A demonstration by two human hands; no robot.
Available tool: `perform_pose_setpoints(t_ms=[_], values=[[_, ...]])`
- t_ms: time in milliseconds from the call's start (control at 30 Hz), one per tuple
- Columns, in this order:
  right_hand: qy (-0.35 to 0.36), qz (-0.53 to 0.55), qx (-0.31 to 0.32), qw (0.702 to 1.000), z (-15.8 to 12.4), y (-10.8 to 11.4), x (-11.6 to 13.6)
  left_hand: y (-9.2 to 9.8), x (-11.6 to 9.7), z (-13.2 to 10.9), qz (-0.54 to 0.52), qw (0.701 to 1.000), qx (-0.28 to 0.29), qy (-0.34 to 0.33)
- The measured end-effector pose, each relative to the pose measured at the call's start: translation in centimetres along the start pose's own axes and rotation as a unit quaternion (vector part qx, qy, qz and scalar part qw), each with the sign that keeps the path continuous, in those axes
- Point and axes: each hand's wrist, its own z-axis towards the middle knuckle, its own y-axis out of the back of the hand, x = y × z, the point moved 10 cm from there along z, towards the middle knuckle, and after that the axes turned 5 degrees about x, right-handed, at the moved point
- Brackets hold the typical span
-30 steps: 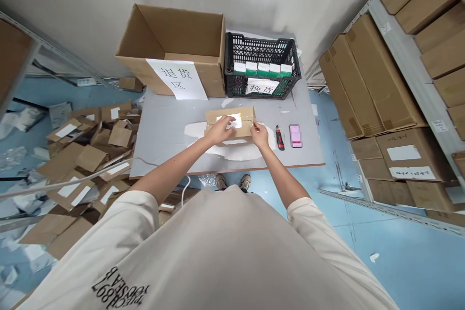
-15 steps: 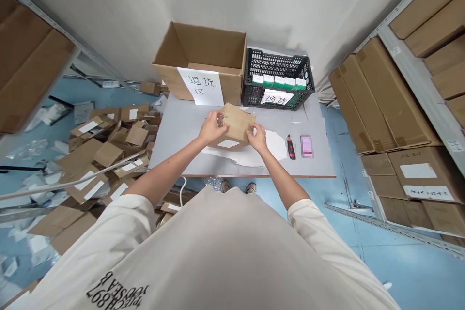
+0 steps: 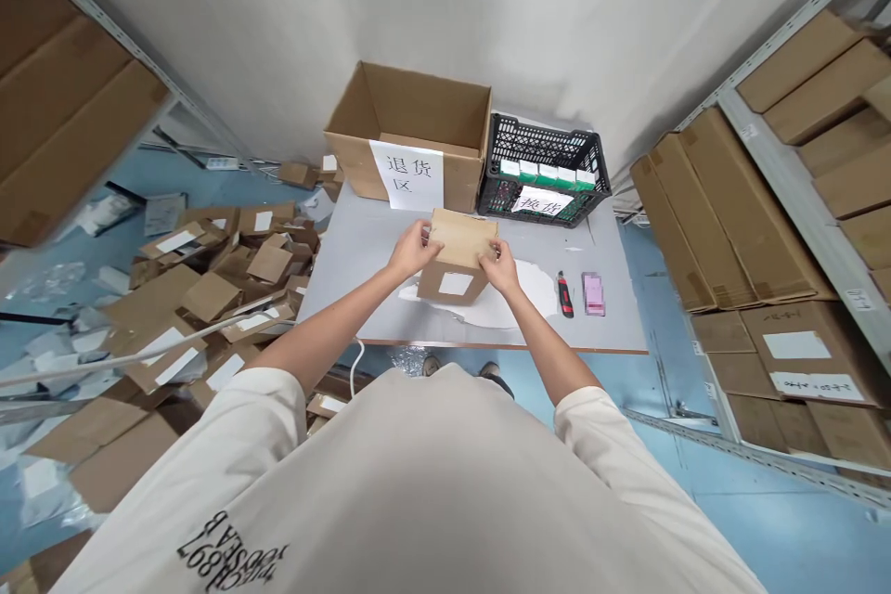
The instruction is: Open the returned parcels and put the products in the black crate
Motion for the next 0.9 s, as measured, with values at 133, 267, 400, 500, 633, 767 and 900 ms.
perform_pose_setpoints(t_ms=[133,267,400,500,633,767,900], values=[[-0.015,0.011,-0.007,1.0,-0.6,3.6,-0.6,-2.6,-1.9,0.7,0.007,1.0,0.025,-0.013],[-0.025,0.009,-0.027,0.999,-1.7,7.7,-1.9,-6.2,-4.3,1.5,0.013,0.999,0.041,-0.033],[-0.027,-0.007,-0.041,0.999,-2.1,11.5,-3.2,-9.8,-6.8,1.9,0.008,0.997,0.054,-0.057],[-0.032,-0.007,-0.034,0.999,-2.0,13.4,-4.3,-12.0,-7.7,2.0,0.015,0.996,0.066,-0.057],[-0.047,0.021,-0.028,0.998,-2.1,14.7,-6.1,-14.0,-7.8,1.9,0.049,0.993,0.099,-0.04],[-0.088,0.033,-0.052,0.994,-2.8,16.0,-8.3,-13.5,-8.5,1.8,0.114,0.99,0.07,-0.042],[-0.086,0.045,-0.025,0.995,-3.0,15.9,-9.0,-13.9,-11.5,1.5,0.128,0.985,0.063,-0.098]])
